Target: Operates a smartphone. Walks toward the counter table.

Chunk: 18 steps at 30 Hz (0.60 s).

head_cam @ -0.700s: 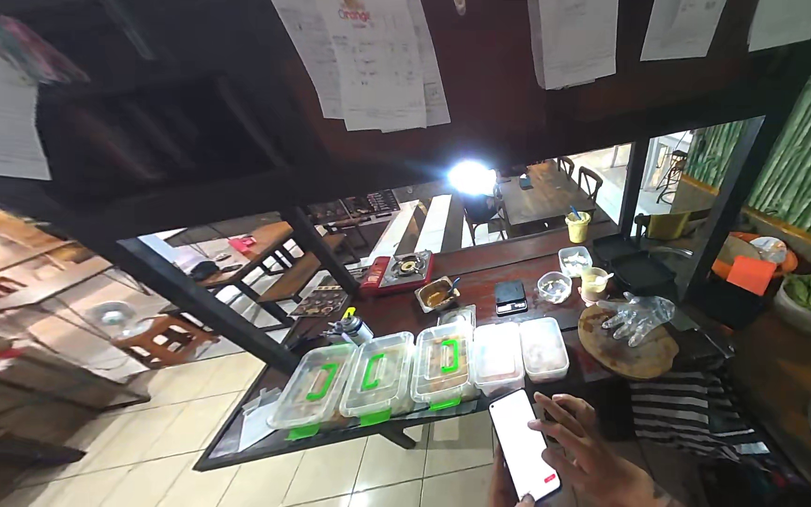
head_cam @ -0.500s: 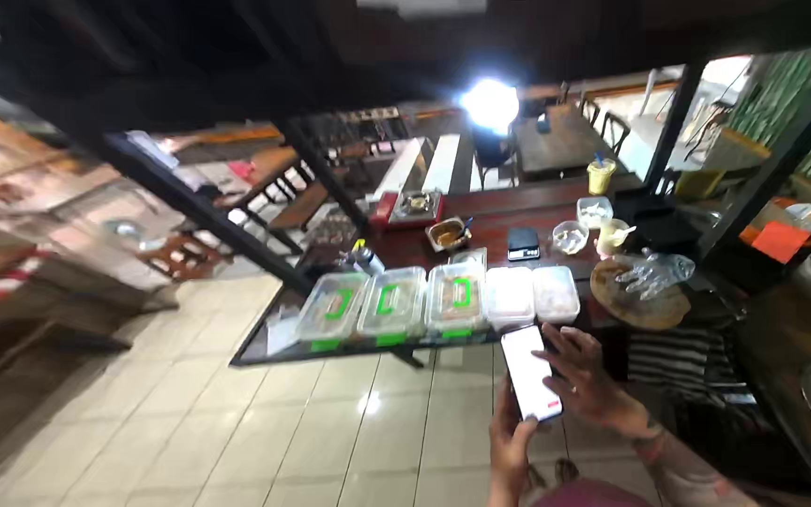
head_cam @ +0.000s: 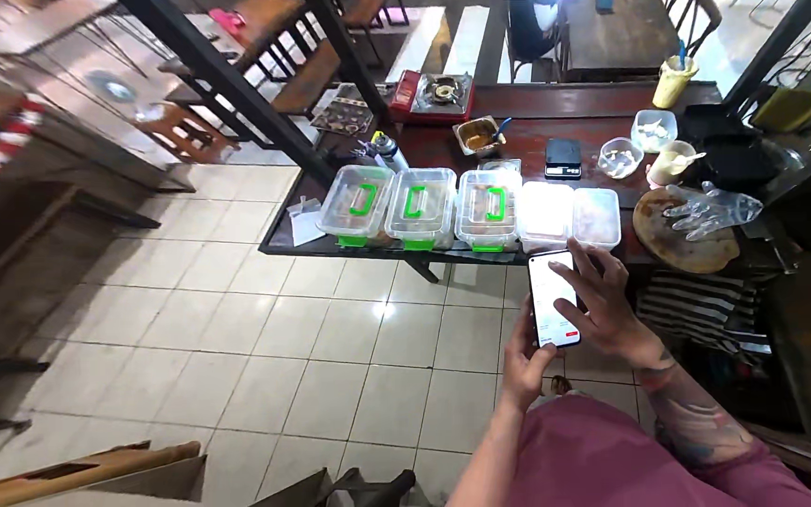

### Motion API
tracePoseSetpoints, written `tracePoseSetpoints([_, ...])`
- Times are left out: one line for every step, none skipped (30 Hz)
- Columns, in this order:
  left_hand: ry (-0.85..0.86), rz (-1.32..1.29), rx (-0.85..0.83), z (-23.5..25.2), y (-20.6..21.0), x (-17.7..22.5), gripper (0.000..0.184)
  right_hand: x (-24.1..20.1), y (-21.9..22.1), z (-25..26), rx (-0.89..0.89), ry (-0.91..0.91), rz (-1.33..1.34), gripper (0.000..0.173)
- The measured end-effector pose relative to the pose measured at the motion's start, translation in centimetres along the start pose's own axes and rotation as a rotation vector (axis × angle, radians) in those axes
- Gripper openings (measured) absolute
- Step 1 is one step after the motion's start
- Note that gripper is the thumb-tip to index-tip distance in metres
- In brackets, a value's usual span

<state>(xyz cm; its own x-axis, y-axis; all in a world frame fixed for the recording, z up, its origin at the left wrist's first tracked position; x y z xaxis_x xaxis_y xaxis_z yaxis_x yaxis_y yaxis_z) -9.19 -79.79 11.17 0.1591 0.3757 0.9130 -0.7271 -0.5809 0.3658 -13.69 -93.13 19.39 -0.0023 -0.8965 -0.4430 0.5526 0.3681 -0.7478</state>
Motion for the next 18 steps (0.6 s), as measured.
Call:
tracePoseSetpoints([-0.001, -0.002, 0.005, -0.1, -0.3, 0.1, 0.088, 0.0, 0.0, -0.2, 0.010, 0.019, 0.087, 0.051])
tracePoseSetpoints([0.000, -0.006, 0.013, -0.1, -0.7, 0.2, 0.087, 0.2, 0.1, -0.4, 0.014, 0.052, 0.200, 0.053])
tracePoseSetpoints([0.003, -0.008, 0.024, -0.2, -1.2, 0.2, 0.086, 0.6, 0.6, -0.7, 0.000, 0.100, 0.345, 0.057])
tracePoseSetpoints([0.007, -0.012, 0.038, -0.2, -1.6, 0.3, 0.084, 1.2, 1.4, -1.1, -0.039, 0.166, 0.494, 0.062])
tracePoseSetpoints([0.008, -0.021, 0.049, -0.3, -2.1, 0.3, 0.082, 1.7, 2.6, -1.6, -0.085, 0.239, 0.646, 0.068])
tracePoseSetpoints([0.011, -0.031, 0.056, -0.3, -2.6, 0.4, 0.080, 1.8, 3.7, -2.0, -0.120, 0.289, 0.804, 0.072])
tracePoseSetpoints([0.013, -0.041, 0.058, -0.3, -3.0, 0.4, 0.078, 1.7, 4.7, -2.5, -0.161, 0.325, 0.951, 0.076])
tracePoseSetpoints([0.014, -0.044, 0.063, -0.4, -3.4, 0.3, 0.077, 1.4, 5.6, -2.9, -0.199, 0.352, 1.045, 0.078])
tracePoseSetpoints([0.011, -0.043, 0.074, -0.4, -3.8, 0.2, 0.076, 1.0, 6.2, -3.3, -0.227, 0.366, 1.092, 0.081])
tracePoseSetpoints([0.008, -0.039, 0.091, -0.5, -4.1, 0.2, 0.074, 0.7, 6.7, -3.6, -0.243, 0.375, 1.108, 0.084])
tracePoseSetpoints([0.002, -0.030, 0.106, -0.5, -4.4, 0.1, 0.073, 0.5, 7.1, -3.9, -0.249, 0.387, 1.107, 0.086])
tracePoseSetpoints([-0.004, -0.017, 0.115, -0.6, -4.7, 0.1, 0.072, 0.4, 7.4, -4.1, -0.247, 0.400, 1.102, 0.087])
tracePoseSetpoints([-0.009, -0.008, 0.119, -0.6, -4.8, 0.2, 0.071, 0.3, 7.6, -4.1, -0.249, 0.406, 1.096, 0.088])
tracePoseSetpoints([-0.014, 0.000, 0.124, -0.7, -5.0, 0.2, 0.070, 0.1, 7.7, -4.2, -0.248, 0.407, 1.095, 0.089])
tracePoseSetpoints([-0.019, 0.003, 0.127, -0.7, -5.1, 0.2, 0.069, 0.0, 7.9, -4.2, -0.247, 0.403, 1.090, 0.089])
tracePoseSetpoints([-0.023, 0.006, 0.126, -0.8, -5.2, 0.3, 0.068, -0.1, 8.0, -4.3, -0.248, 0.399, 1.082, 0.090])
tracePoseSetpoints([-0.024, 0.009, 0.122, -0.8, -5.3, 0.3, 0.068, -0.2, 8.1, -4.3, -0.245, 0.396, 1.078, 0.091])
tracePoseSetpoints([-0.023, 0.011, 0.118, -0.9, -5.3, 0.3, 0.067, -0.3, 8.1, -4.3, -0.240, 0.396, 1.079, 0.091])
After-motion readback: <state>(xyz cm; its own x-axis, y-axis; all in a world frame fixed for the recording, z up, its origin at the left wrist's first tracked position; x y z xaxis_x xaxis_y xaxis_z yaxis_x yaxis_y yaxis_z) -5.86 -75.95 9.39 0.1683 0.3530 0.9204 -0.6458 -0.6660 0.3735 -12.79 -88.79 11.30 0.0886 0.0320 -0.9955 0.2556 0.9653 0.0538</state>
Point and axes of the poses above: each hand's wrist, its own z-axis towards the middle knuckle, its own y-axis out of the palm, x = y × z, the point moved 10 cm from there along z, towards the middle knuckle, and after that the axes turned 2 degrees about -z, right-handed, at the moved point
